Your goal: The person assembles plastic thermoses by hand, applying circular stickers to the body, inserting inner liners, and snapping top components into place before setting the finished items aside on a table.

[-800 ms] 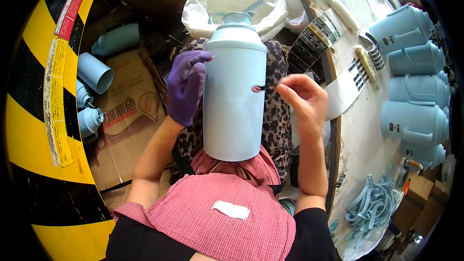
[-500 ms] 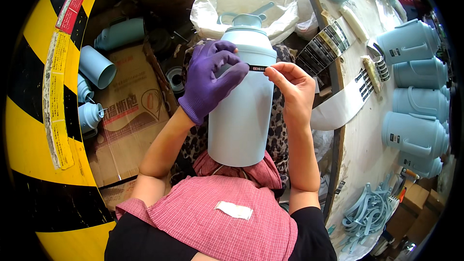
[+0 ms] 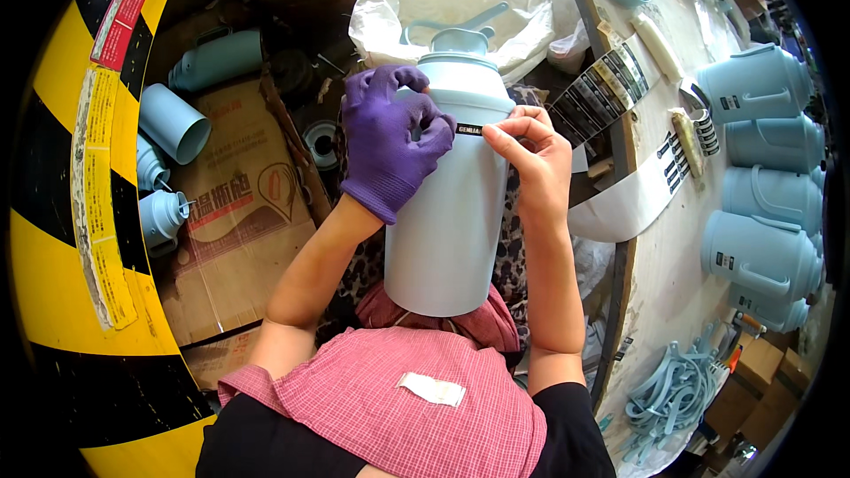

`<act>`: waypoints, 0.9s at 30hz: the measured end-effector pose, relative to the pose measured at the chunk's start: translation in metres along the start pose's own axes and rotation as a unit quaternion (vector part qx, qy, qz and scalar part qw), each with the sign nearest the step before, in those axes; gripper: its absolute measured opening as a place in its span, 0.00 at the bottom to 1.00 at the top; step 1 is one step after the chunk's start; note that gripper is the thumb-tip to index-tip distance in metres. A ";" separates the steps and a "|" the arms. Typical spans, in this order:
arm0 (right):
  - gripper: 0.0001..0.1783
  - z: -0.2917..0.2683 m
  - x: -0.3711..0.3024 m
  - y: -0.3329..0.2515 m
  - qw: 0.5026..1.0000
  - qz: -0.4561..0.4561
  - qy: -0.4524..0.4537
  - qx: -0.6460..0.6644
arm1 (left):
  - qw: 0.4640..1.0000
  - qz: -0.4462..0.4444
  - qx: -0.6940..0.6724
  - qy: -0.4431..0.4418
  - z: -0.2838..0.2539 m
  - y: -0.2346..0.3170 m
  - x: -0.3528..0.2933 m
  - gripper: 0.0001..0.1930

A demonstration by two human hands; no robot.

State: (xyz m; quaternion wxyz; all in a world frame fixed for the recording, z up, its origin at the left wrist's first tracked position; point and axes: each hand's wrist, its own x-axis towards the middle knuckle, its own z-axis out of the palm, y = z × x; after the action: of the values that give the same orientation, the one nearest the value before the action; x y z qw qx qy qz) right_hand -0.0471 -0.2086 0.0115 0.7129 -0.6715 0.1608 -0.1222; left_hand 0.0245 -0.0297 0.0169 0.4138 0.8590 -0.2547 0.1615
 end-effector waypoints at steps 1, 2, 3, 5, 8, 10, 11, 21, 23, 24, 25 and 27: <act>0.11 -0.001 0.001 -0.001 1.000 0.000 0.000 0.001 | 1.000 0.011 0.010 0.007 0.001 0.000 0.000 0.05; 0.11 -0.002 0.001 -0.002 1.000 0.014 -0.002 -0.008 | 1.000 0.011 0.010 0.006 0.002 0.000 -0.001 0.05; 0.11 -0.002 0.003 -0.006 1.000 0.026 -0.006 -0.016 | 1.000 0.012 0.016 0.008 0.001 0.001 0.001 0.05; 0.11 -0.001 0.005 -0.007 1.000 0.025 -0.008 -0.017 | 1.000 0.013 0.023 0.009 0.001 0.001 0.003 0.05; 0.10 0.003 0.011 -0.008 0.999 0.017 -0.011 -0.027 | 0.998 0.020 0.051 0.017 -0.001 0.001 0.007 0.06; 0.10 0.005 0.018 -0.005 0.999 0.009 -0.013 -0.034 | 0.988 0.035 0.153 0.013 -0.004 0.004 0.010 0.06; 0.11 0.004 0.023 -0.004 0.998 0.003 -0.026 -0.056 | 0.987 0.037 0.154 0.014 -0.005 0.002 0.014 0.06; 0.25 -0.019 0.013 0.034 0.993 0.018 -0.074 0.090 | 0.997 0.007 0.037 -0.061 0.009 -0.019 0.000 0.37; 0.22 -0.023 -0.013 0.046 0.989 0.015 -0.061 0.132 | 0.986 -0.030 0.015 -0.165 0.011 -0.021 -0.011 0.38; 0.20 -0.037 -0.029 0.037 0.994 0.012 -0.063 0.084 | 0.985 -0.015 -0.079 -0.155 0.016 -0.041 -0.019 0.37; 0.19 -0.055 -0.051 0.027 0.997 0.014 -0.059 0.037 | 0.973 0.000 -0.173 -0.153 0.019 -0.062 -0.020 0.36; 0.14 -0.109 -0.112 0.013 0.992 -0.014 -0.086 -0.092 | 0.931 -0.009 -0.277 -0.236 -0.002 -0.069 -0.014 0.36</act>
State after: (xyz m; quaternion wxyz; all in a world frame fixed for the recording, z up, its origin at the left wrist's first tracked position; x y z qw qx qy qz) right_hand -0.1930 -0.2639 0.0005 0.6575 -0.7444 0.1003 -0.0589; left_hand 0.0526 0.0123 -0.0324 0.5651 0.7255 -0.3719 -0.1265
